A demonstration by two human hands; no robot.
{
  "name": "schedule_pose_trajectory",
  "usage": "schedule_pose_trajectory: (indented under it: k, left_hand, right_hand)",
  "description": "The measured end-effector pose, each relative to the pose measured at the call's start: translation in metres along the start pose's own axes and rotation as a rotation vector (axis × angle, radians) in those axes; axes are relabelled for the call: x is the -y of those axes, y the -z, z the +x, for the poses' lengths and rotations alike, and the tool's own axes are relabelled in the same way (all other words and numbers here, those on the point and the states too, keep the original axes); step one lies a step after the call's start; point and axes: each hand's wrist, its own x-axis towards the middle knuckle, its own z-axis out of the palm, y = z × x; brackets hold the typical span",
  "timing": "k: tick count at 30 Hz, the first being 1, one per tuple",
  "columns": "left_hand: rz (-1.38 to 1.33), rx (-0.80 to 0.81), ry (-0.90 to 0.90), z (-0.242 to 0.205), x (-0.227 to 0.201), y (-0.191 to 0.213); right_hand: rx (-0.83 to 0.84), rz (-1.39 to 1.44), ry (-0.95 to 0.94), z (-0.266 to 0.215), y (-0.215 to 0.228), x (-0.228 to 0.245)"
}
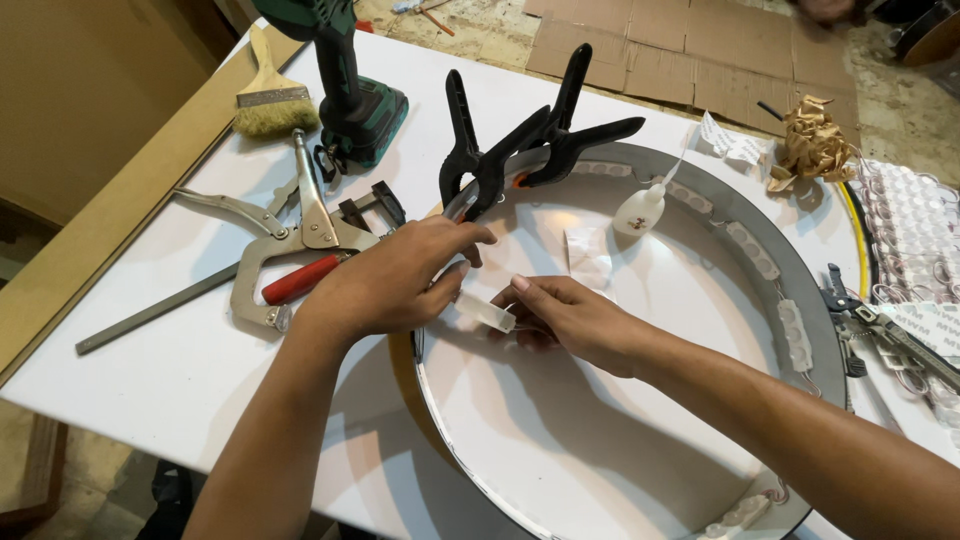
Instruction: The person applies glue to a circular frame and attaches small LED light modules along its edge. They use clamps to hold the modules in place while the glue sets and continue applying glue to secure additional modules around the frame.
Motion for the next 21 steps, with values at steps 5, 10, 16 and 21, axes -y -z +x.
schedule_pose_trajectory:
  k: [5, 10, 16, 21]
  left_hand:
    - [0.118, -0.057, -0.02, 0.002, 0.016, 0.01]
    - [0.506, -0.027, -0.076, -0.007, 0.02, 0.026]
    - [0.884, -0.082, -0.174, -0.007, 0.05, 0.005]
    - [0.896, -0.305, -0.261, -0.011, 0.057, -0.003]
  right_hand:
    - [-0.001, -0.028, 0.028, 0.009, 0.002, -0.013]
    - [0.021, -0.017, 0.039, 0.009, 0.002, -0.013]
    - [-0.073, -0.164, 0.051, 0.008, 0.01, -0.002]
    - [-0.121, -0.382, 0.074, -0.002, 0.014, 0.026]
